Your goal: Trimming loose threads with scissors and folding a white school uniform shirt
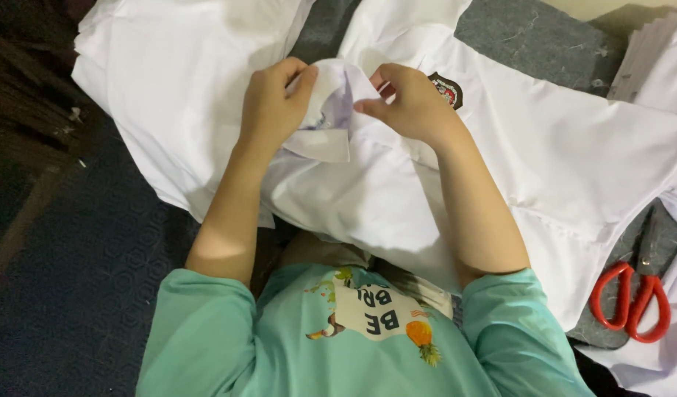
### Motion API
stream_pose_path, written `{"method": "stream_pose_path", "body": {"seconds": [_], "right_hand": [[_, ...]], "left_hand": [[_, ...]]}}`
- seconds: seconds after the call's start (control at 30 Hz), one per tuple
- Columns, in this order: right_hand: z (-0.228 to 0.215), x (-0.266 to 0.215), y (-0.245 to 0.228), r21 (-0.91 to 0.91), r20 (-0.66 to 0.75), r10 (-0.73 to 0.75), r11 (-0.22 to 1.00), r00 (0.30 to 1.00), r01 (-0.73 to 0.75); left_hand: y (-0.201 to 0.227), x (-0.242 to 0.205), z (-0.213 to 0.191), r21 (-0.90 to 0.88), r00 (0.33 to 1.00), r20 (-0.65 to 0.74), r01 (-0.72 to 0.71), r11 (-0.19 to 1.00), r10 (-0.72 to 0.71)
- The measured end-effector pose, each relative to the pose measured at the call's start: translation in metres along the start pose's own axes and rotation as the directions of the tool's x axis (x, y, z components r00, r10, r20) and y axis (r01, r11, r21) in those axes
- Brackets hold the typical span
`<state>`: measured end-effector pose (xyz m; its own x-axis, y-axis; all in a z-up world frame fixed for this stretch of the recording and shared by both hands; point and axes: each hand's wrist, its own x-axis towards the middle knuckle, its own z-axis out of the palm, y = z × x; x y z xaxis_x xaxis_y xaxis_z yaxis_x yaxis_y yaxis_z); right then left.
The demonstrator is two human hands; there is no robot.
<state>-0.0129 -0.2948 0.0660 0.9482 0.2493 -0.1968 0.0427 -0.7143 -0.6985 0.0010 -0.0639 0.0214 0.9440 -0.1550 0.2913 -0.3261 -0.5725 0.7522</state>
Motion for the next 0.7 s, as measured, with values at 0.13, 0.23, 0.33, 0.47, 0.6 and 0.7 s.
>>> {"method": "stream_pose_path", "body": {"seconds": [0.13, 0.23, 0.33, 0.47, 0.6, 0.7], "right_hand": [[0.015, 0.019, 0.016, 0.402, -0.040, -0.166, 0.900, 0.985, 0.168], [0.026, 0.037, 0.033, 0.815, 0.036, -0.170, 0.575, 0.985, 0.069], [0.038, 0.052, 0.047, 0.922, 0.092, -0.170, 0.388, 0.981, -0.019], [0.043, 0.057, 0.054, 0.969, 0.126, -0.185, 0.233, 0.975, -0.081], [0.047, 0.063, 0.061, 0.977, 0.123, -0.115, 0.189, 0.986, -0.100], [0.046, 0.064, 0.062, 0.972, 0.144, -0.084, 0.197, 0.986, -0.126]], "left_hand": [[-0.006, -0.007, -0.012, -0.108, 0.987, -0.156, 0.004, 0.994, -0.021], [-0.014, -0.005, -0.018, -0.213, 0.989, -0.135, 0.033, 0.976, -0.063], [-0.042, 0.003, -0.011, -0.258, 0.989, -0.104, 0.073, 0.963, -0.103], [-0.072, 0.006, -0.002, -0.346, 0.993, -0.013, 0.104, 0.932, -0.116], [-0.076, 0.011, 0.001, -0.460, 0.981, 0.025, 0.181, 0.869, -0.192], [-0.073, 0.015, -0.004, -0.532, 0.965, 0.057, 0.247, 0.810, -0.257]]}}
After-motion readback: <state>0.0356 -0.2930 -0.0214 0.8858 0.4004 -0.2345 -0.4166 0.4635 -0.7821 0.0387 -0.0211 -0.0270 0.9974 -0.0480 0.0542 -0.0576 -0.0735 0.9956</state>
